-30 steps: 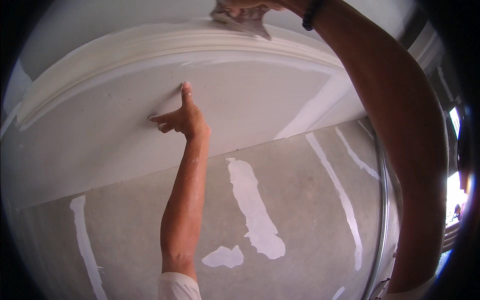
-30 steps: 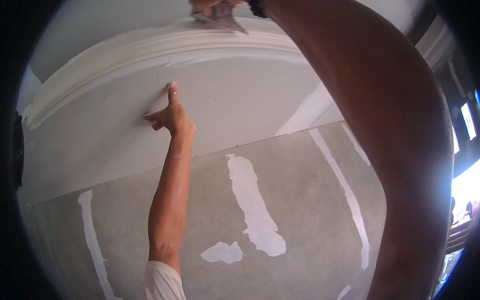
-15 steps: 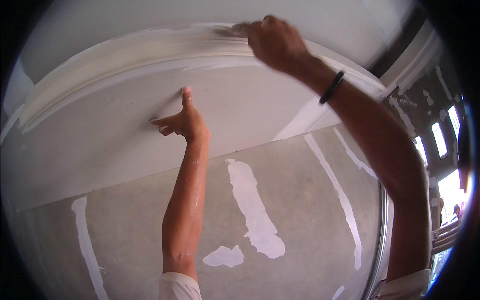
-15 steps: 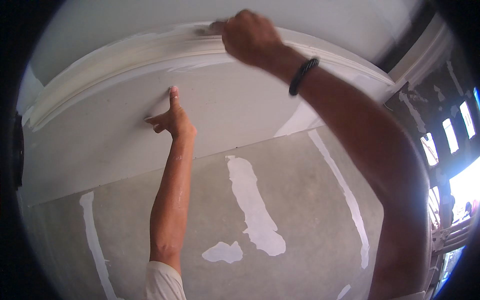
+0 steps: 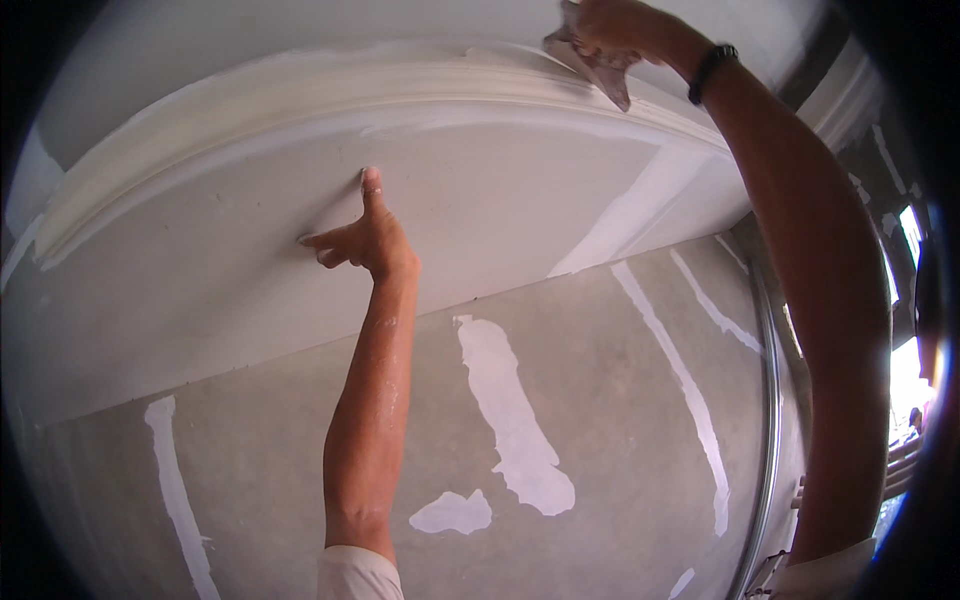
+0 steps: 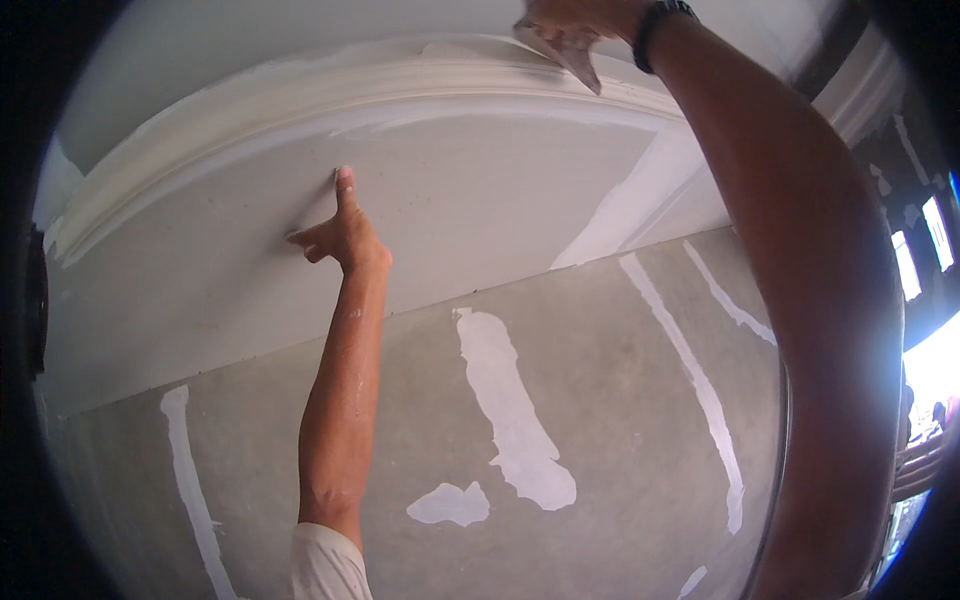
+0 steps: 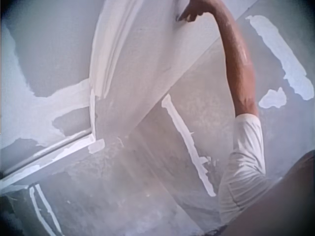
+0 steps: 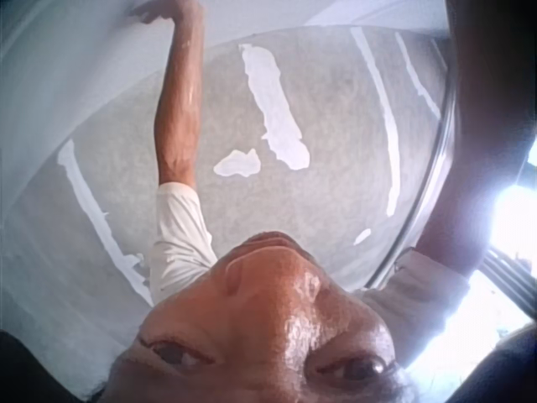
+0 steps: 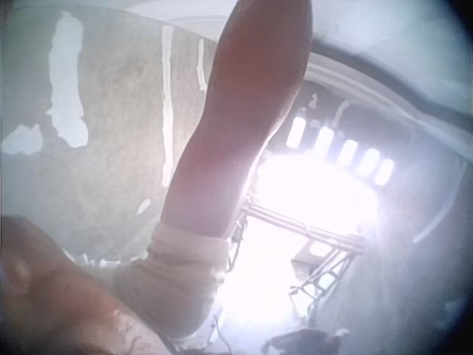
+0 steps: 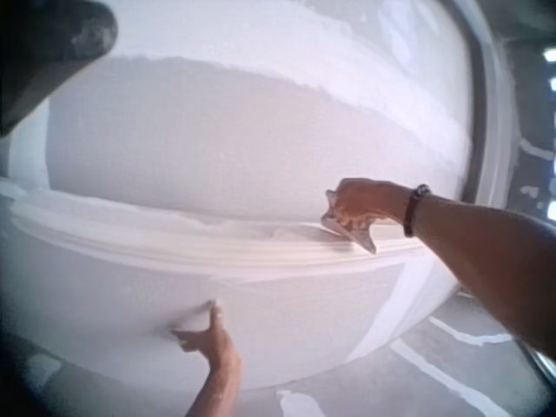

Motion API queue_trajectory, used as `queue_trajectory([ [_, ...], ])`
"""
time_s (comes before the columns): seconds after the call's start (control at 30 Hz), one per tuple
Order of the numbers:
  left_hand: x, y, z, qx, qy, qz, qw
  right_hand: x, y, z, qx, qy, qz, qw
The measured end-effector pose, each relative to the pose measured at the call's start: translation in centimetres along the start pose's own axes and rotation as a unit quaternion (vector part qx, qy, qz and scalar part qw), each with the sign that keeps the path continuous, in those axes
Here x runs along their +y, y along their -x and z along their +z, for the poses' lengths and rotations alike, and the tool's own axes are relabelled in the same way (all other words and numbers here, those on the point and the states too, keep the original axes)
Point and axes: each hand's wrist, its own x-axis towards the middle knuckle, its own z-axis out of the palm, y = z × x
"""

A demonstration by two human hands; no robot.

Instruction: The person applies plaster to a section of ceiling molding using a putty knife and then smooths the surface with a brush.

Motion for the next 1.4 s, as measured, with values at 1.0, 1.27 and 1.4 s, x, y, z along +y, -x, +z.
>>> queue_trajectory([
  [1.0, 0.3, 0.9, 0.5, 0.0, 0.012, 0.0, 1.0, -4.7, 7.4, 10.8, 0.351, 0.156, -0.041, 0.922],
  [1.27, 0.5, 0.3, -0.8, 0.003, 0.004, 0.0, 1.0, -2.5, 9.2, 5.5, 0.289, 0.15, 0.047, 0.944],
  [1.4, 0.4, 1.2, 0.4, -0.02, 0.018, 0.002, 1.0, 9.4, 2.1, 2.5, 0.092, 0.41, -0.067, 0.905],
])
